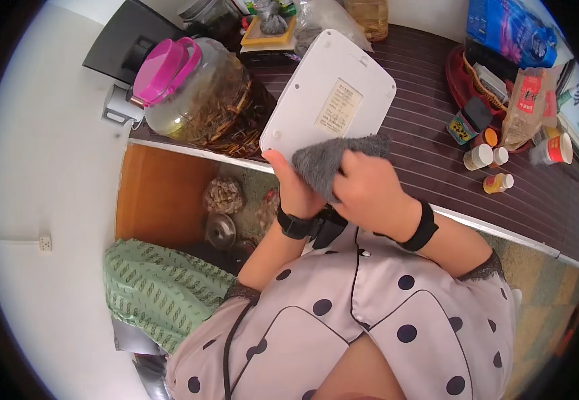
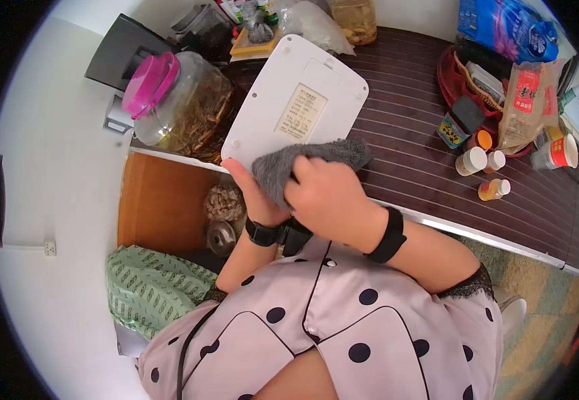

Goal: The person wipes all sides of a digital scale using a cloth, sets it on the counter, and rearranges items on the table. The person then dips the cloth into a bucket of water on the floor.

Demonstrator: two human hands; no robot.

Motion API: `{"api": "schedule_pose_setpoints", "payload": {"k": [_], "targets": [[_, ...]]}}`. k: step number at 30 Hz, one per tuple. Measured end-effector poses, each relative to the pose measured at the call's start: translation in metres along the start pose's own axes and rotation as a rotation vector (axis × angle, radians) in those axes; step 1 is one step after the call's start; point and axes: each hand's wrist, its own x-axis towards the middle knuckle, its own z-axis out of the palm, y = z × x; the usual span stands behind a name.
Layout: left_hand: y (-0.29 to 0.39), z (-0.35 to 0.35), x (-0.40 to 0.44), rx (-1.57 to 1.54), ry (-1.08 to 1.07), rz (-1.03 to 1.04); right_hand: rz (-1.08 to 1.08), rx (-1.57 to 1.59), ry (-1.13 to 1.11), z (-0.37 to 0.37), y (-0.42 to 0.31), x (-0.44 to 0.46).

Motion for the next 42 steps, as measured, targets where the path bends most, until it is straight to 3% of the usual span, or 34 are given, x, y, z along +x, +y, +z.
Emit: {"api": "schedule_pose_setpoints", "payload": {"k": [4,6,8,10,13,14,16,19,23,25,28,34,38,40,41,42], "targets": [[-0.006,0.008,-0.001,-0.089,0.0,0.087,0.201,-0.072,0.148,-0.019,0.024,0.021],[-0.006,0.008,-0.003,-0.099,-0.075,0.084,0.327,-0.171,0.334,-0.023,0.037,0.026],[-0.008,0.006,-0.003,-0.054,-0.016,0.091,0.333,-0.186,0.271,-0.021,0.027,0.015],[-0.005,0.006,0.002,-0.032,-0.064,0.1,0.125,-0.036,0.075,-0.013,0.01,0.005],[-0.002,0.006,0.001,0.045,-0.057,0.099,0.097,-0.004,0.102,-0.011,0.011,0.006],[-0.004,0.004,0.001,0.008,-0.033,0.104,0.105,-0.007,0.104,-0.016,0.016,0.007],[-0.003,0.003,0.0,-0.024,-0.005,0.109,0.343,-0.18,0.178,-0.028,0.035,0.012],[0.0,0.005,0.002,-0.037,0.036,0.155,0.415,-0.187,0.316,-0.028,0.052,0.006],[0.0,0.005,0.006,-0.057,0.062,0.124,0.417,-0.134,0.177,-0.02,0.03,-0.008],[0.001,0.004,0.008,-0.039,0.025,0.157,0.304,-0.047,0.079,-0.015,0.017,-0.011],[0.003,0.003,0.008,-0.047,-0.009,0.161,0.253,-0.018,0.136,-0.016,0.03,-0.008],[0.008,0.007,0.004,-0.076,-0.032,0.123,0.381,-0.122,0.183,-0.024,0.036,0.0],[0.017,0.015,0.012,-0.118,0.036,0.179,0.174,0.065,0.039,-0.015,0.023,-0.01],[0.021,0.014,0.016,-0.174,0.059,0.174,0.229,-0.009,0.032,-0.014,0.034,-0.013],[0.023,0.014,0.016,-0.174,0.051,0.179,0.362,-0.082,0.016,-0.02,0.039,-0.011],[0.024,0.012,0.016,-0.172,0.059,0.188,0.334,-0.097,0.133,-0.017,0.047,-0.01]]}}
